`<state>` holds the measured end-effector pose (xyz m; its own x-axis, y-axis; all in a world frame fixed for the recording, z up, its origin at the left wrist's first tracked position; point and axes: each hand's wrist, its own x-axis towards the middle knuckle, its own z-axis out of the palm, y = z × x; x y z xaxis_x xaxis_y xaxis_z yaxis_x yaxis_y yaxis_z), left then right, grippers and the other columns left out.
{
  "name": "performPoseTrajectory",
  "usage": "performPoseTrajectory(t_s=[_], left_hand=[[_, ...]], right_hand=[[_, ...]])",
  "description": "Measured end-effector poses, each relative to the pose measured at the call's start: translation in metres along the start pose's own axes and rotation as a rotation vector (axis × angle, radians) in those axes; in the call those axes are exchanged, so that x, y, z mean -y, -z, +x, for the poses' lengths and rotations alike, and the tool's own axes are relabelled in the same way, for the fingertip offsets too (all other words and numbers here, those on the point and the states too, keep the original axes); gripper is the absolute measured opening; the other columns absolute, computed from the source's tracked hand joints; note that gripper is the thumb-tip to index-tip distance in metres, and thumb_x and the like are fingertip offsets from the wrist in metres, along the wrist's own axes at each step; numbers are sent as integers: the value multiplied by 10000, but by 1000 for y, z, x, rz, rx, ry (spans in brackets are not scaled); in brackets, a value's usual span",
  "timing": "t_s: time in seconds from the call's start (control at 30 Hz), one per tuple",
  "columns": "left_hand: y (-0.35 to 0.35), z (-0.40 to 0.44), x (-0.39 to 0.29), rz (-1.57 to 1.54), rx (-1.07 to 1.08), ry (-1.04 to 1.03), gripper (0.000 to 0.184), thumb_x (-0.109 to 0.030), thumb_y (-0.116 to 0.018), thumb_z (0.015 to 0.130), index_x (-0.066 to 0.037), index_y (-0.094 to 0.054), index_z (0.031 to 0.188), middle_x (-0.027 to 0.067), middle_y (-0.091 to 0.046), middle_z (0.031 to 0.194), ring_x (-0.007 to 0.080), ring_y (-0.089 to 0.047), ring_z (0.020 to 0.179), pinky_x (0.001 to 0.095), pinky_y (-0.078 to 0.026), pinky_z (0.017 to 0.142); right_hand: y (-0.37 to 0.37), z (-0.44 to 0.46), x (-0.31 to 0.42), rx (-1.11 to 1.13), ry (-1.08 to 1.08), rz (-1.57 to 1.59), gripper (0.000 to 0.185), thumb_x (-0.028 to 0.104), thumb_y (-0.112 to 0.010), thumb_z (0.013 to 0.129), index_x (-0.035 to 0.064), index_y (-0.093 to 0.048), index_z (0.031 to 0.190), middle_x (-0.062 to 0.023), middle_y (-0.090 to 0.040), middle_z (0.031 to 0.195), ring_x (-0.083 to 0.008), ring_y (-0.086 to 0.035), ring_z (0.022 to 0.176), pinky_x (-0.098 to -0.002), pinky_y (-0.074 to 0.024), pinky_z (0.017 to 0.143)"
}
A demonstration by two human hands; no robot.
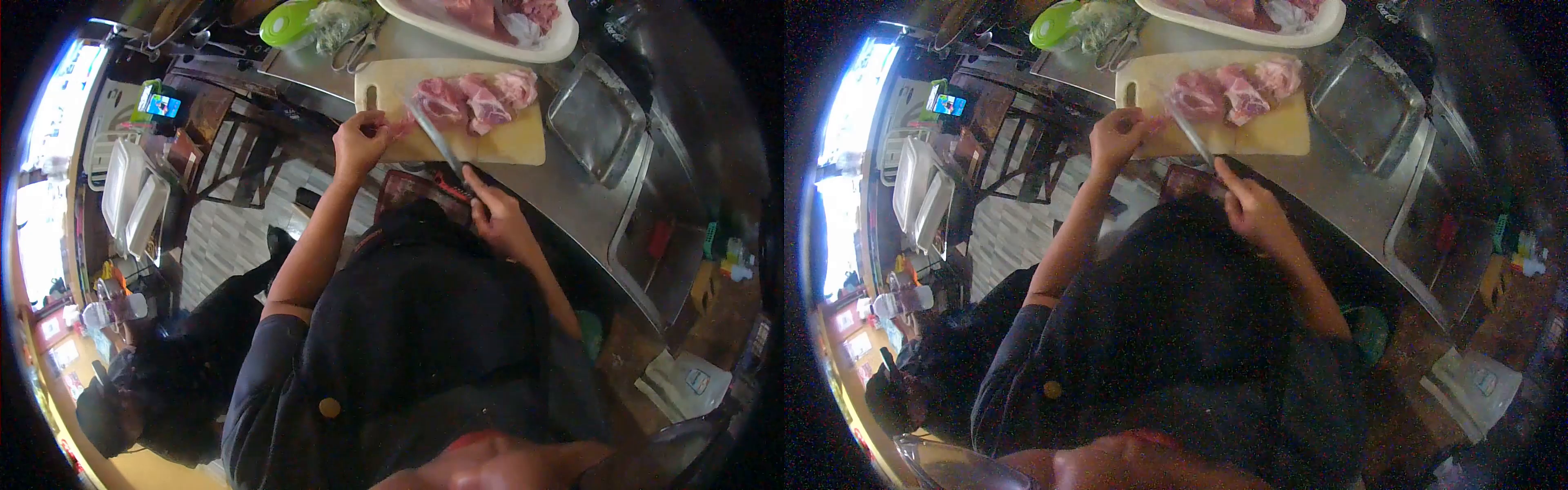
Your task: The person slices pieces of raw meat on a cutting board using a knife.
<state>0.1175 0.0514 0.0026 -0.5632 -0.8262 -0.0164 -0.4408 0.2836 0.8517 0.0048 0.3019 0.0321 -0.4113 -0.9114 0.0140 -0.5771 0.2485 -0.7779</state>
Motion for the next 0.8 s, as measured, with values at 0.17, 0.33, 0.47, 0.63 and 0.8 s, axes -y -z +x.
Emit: performPoseTrajectory(t_s=[0.17, 0.33, 0.47, 0.63, 0.8], left_hand=[[9, 1, -2, -12, 13, 125, 283, -209, -741, 668, -7, -677, 855, 104, -677, 741, 152, -653, 687, 286, -516, 675], [8, 2, 6, 50, -39, 83, 236, -189, -732, 662, -2, -680, 796, 108, -675, 711, 151, -653, 666, 282, -516, 663], [3, -4, 3, -1, -52, -12, 226, -181, -727, 694, -4, -678, 826, 81, -677, 725, 136, -639, 648, 260, -514, 643], [-7, -3, 8, -276, 27, 19, 162, -95, -706, 672, 12, -669, 788, 66, -670, 712, 88, -624, 650, 233, -499, 635], [-2, -13, -32, -498, 126, -32, 203, -42, -661, 719, 8, -648, 916, 78, -669, 744, 93, -629, 673, 229, -494, 649]], right_hand=[[-8, -19, -6, 166, -68, 58, 634, 8, -533, 798, 177, -367, 1386, -211, -584, 1057, -352, -599, 915, -397, -483, 826], [-19, -25, -13, 129, 66, 76, 651, -20, -538, 782, 144, -360, 1387, -213, -568, 1060, -347, -583, 928, -380, -475, 822], [-23, -17, -5, 100, 107, 53, 639, -26, -523, 787, 105, -348, 1388, -228, -595, 942, -362, -591, 854, -405, -467, 808], [-30, 3, 0, 196, -26, 105, 616, -15, -496, 805, 70, -324, 1391, -261, -580, 1064, -381, -577, 984, -400, -449, 892], [-36, 17, -2, 83, 37, 174, 551, 10, -488, 825, 63, -380, 1362, -271, -548, 1160, -359, -566, 1058, -364, -430, 922]])
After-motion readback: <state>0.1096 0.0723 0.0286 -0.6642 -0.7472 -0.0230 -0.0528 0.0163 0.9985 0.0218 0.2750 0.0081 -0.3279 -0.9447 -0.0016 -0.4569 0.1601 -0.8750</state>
